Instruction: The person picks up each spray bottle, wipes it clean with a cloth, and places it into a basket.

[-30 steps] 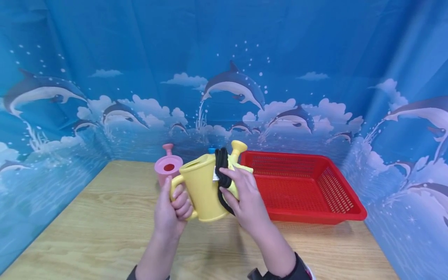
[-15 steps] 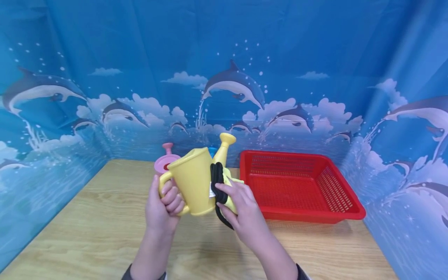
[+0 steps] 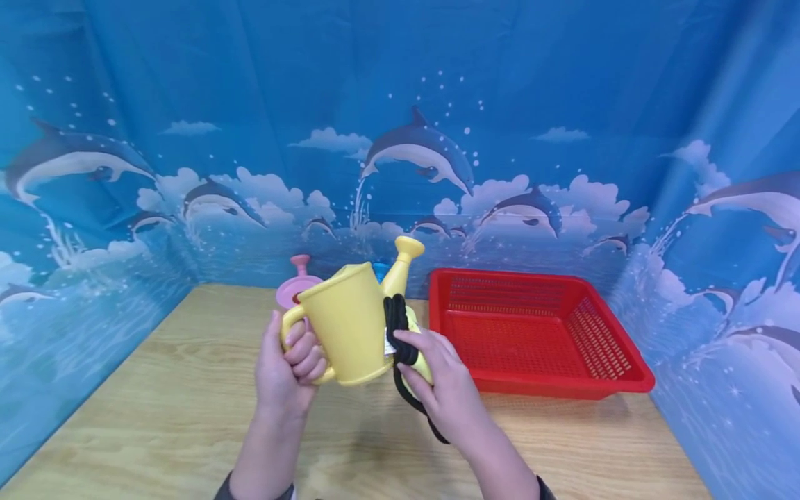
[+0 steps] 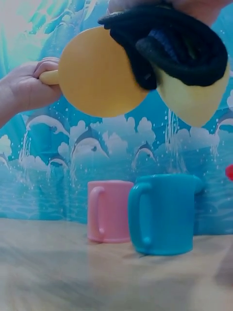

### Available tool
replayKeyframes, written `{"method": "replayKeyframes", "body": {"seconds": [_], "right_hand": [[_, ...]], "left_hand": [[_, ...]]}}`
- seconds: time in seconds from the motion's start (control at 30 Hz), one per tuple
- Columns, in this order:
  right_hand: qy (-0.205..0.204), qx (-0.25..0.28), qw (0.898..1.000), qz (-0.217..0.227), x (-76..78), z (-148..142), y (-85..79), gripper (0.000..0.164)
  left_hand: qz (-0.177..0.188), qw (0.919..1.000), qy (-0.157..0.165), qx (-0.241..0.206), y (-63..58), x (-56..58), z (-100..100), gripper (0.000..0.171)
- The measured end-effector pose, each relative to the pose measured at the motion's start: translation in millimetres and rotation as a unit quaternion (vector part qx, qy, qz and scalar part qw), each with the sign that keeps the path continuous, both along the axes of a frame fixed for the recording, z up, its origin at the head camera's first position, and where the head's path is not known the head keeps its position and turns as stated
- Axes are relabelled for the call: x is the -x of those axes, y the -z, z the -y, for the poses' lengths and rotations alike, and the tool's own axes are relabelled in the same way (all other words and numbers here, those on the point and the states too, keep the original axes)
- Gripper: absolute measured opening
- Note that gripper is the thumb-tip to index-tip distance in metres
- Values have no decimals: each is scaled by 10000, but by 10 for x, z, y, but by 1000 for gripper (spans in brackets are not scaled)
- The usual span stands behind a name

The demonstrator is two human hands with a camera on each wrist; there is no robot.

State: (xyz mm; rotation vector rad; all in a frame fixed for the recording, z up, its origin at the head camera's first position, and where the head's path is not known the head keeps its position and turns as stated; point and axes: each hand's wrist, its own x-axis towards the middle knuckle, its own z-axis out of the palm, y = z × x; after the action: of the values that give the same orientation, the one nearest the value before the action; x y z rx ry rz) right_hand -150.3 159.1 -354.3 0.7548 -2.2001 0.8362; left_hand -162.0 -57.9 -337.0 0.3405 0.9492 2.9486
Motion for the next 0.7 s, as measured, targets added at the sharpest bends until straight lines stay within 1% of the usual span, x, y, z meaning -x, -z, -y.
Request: {"method": "replayKeyframes", "body": {"seconds": [0.07, 0.13, 0.27, 0.4, 0.57, 0.7], "right_hand": [[60, 74, 9998, 178, 24, -2, -48, 43], [127, 133, 9992, 360, 48, -4, -96, 45], [184, 274, 9969, 719, 100, -7, -175, 45], [205, 402, 9934, 1052, 149, -4, -228, 44], [257, 462, 9925, 1105, 223, 3, -265, 42], [492, 491, 9927, 986, 301, -10, -289, 40]], "left_hand": [[-34, 9998, 160, 60, 9, -8, -13, 55], [22, 9996, 229, 169, 15, -18, -32, 55], [60, 9991, 214, 354, 15, -27, -69, 55], [-13, 9991, 262, 320, 12, -25, -91, 56], [23, 9993, 269, 251, 3, -35, -102, 56], [97, 9990, 357, 245, -4, -51, -126, 55]]}}
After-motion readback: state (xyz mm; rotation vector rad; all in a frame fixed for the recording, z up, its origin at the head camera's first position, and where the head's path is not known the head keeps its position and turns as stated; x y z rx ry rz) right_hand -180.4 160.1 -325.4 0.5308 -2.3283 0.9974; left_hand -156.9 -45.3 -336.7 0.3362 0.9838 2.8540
